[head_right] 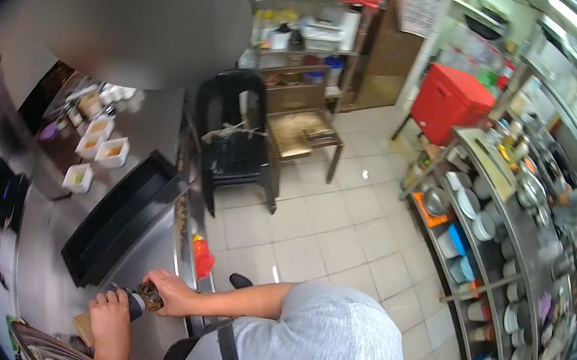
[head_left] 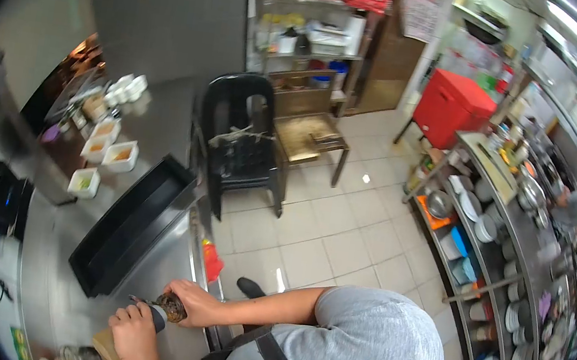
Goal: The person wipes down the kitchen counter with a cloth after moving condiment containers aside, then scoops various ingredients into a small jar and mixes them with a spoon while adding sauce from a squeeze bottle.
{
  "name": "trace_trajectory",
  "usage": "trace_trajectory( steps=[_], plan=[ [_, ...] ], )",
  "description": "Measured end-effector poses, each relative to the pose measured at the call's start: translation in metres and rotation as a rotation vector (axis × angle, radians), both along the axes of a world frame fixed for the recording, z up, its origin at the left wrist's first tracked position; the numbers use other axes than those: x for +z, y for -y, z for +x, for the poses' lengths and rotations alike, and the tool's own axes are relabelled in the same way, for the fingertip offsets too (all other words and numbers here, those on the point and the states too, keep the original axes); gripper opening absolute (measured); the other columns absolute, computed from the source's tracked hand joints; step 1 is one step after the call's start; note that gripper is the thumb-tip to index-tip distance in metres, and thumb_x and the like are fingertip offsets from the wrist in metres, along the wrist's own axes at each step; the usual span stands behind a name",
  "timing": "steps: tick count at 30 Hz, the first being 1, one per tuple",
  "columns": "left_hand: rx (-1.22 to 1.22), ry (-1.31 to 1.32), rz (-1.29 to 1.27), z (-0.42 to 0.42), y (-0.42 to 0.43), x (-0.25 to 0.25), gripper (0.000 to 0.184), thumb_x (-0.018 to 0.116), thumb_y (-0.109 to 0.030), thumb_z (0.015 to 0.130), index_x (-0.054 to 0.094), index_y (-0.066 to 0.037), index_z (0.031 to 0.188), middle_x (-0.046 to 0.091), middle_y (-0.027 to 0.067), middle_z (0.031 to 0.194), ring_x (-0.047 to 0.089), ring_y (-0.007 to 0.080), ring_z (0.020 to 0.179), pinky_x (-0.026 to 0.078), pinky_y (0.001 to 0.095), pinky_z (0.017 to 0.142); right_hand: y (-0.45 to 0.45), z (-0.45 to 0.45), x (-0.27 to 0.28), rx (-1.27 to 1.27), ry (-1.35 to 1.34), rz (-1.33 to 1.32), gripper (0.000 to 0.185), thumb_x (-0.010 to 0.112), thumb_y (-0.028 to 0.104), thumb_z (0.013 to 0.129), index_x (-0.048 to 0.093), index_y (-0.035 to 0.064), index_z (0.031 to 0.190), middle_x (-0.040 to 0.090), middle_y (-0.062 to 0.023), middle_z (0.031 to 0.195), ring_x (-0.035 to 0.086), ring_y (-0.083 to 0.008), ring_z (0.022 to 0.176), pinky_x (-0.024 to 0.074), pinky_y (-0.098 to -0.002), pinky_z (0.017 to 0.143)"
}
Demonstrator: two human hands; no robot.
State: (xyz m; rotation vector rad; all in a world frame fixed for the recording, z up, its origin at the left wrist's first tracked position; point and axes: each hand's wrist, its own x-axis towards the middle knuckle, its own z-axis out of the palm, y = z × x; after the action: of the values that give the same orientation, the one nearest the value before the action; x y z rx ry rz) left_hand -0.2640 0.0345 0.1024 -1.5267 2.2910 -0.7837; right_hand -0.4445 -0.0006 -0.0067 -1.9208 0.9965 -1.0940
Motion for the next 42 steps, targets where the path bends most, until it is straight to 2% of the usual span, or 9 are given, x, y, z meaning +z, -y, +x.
trace_trajectory(
  steps=[3, 14, 18, 19, 27, 29, 31, 32, 42],
  plan=[
    [-0.168, 0.012, -0.043, -0.029, 0.01, -0.002, 0.023, 0.056, -0.019, 0.09, 0.067, -0.009, 0.108, 0.064, 0.0042, 0.085, 0.061, 0.0249, 0.085, 0.045, 0.041, 0.074, -0.01, -0.033, -0.002, -0.105, -0.039, 0.015, 0.069, 0.084, 0.014, 0.061, 0.049, 0.0048, 0.121, 0.057, -0.0164, 0.113, 0.055, -0.0374, 0.11, 0.0451, -0.0443, 0.092],
    [-0.342, 0.006, 0.001, -0.098, 0.016, 0.044, 0.032, 0.055, -0.017, 0.088, 0.063, -0.009, 0.118, 0.064, 0.0049, 0.092, 0.061, 0.0212, 0.088, 0.046, 0.0376, 0.078, -0.018, -0.094, 0.011, -0.248, -0.065, -0.059, 0.064, 0.084, 0.018, 0.061, 0.054, 0.0072, 0.116, 0.057, -0.0166, 0.112, 0.054, -0.0371, 0.109, 0.0435, -0.046, 0.092],
    [-0.204, 0.061, 0.103, -0.107, 0.003, 0.075, 0.034, 0.06, -0.019, 0.086, 0.061, -0.007, 0.119, 0.065, 0.006, 0.096, 0.063, 0.0222, 0.09, 0.049, 0.039, 0.078, -0.011, -0.094, 0.016, -0.135, -0.017, 0.018, 0.069, 0.086, 0.015, 0.059, 0.054, 0.0026, 0.12, 0.057, -0.0203, 0.114, 0.054, -0.0382, 0.112, 0.0448, -0.0444, 0.098],
    [-0.191, 0.033, 0.059, -0.104, -0.001, 0.076, 0.047, 0.06, -0.015, 0.083, 0.058, -0.003, 0.128, 0.062, 0.0045, 0.092, 0.06, 0.0201, 0.088, 0.046, 0.0339, 0.077, -0.013, -0.092, 0.026, -0.136, -0.011, -0.009, 0.072, 0.087, 0.015, 0.058, 0.053, 0.0023, 0.12, 0.057, -0.0195, 0.114, 0.054, -0.0379, 0.112, 0.045, -0.0441, 0.098],
    [-0.011, 0.118, 0.075, -0.073, -0.032, 0.089, 0.04, 0.066, -0.015, 0.078, 0.063, -0.002, 0.115, 0.061, 0.0052, 0.083, 0.061, 0.0202, 0.076, 0.047, 0.0324, 0.068, -0.012, -0.054, 0.045, 0.078, 0.038, 0.104, 0.076, 0.092, 0.01, 0.057, 0.051, 0.0015, 0.119, 0.058, -0.017, 0.114, 0.055, -0.0336, 0.112, 0.0469, -0.0418, 0.097],
    [0.051, 0.088, 0.093, -0.062, -0.044, 0.089, 0.036, 0.071, -0.021, 0.077, 0.064, -0.001, 0.105, 0.067, 0.0109, 0.088, 0.067, 0.0271, 0.082, 0.053, 0.0412, 0.075, -0.013, -0.039, 0.043, 0.138, 0.01, 0.08, 0.077, 0.092, 0.01, 0.057, 0.05, 0.0013, 0.12, 0.058, -0.0166, 0.115, 0.055, -0.0335, 0.112, 0.0473, -0.0415, 0.096],
    [0.115, 0.11, 0.09, -0.052, -0.06, 0.088, 0.036, 0.069, -0.018, 0.077, 0.064, -0.001, 0.108, 0.064, 0.0083, 0.085, 0.064, 0.0237, 0.08, 0.05, 0.0368, 0.071, -0.017, -0.023, 0.048, 0.203, -0.005, 0.086, 0.076, 0.092, 0.01, 0.057, 0.049, 0.0011, 0.119, 0.059, -0.0161, 0.114, 0.056, -0.0344, 0.111, 0.047, -0.0419, 0.096],
    [0.146, 0.13, 0.085, -0.047, -0.067, 0.087, 0.036, 0.067, -0.015, 0.077, 0.063, -0.002, 0.11, 0.062, 0.0058, 0.083, 0.062, 0.0203, 0.077, 0.047, 0.0324, 0.068, -0.019, -0.015, 0.048, 0.23, -0.025, 0.067, 0.075, 0.092, 0.01, 0.057, 0.049, 0.0011, 0.119, 0.059, -0.0159, 0.114, 0.056, -0.0345, 0.111, 0.0469, -0.0423, 0.096],
    [0.554, 0.191, 0.183, 0.004, -0.153, 0.079, 0.034, 0.067, -0.016, 0.079, 0.063, -0.002, 0.11, 0.065, 0.0063, 0.087, 0.064, 0.0207, 0.08, 0.05, 0.0334, 0.069, -0.048, 0.091, 0.035, 0.629, -0.031, -0.212, 0.068, 0.088, 0.009, 0.061, 0.052, 0.0014, 0.118, 0.06, -0.0171, 0.115, 0.055, -0.0379, 0.111, 0.0442, -0.0436, 0.096]
  ],
)
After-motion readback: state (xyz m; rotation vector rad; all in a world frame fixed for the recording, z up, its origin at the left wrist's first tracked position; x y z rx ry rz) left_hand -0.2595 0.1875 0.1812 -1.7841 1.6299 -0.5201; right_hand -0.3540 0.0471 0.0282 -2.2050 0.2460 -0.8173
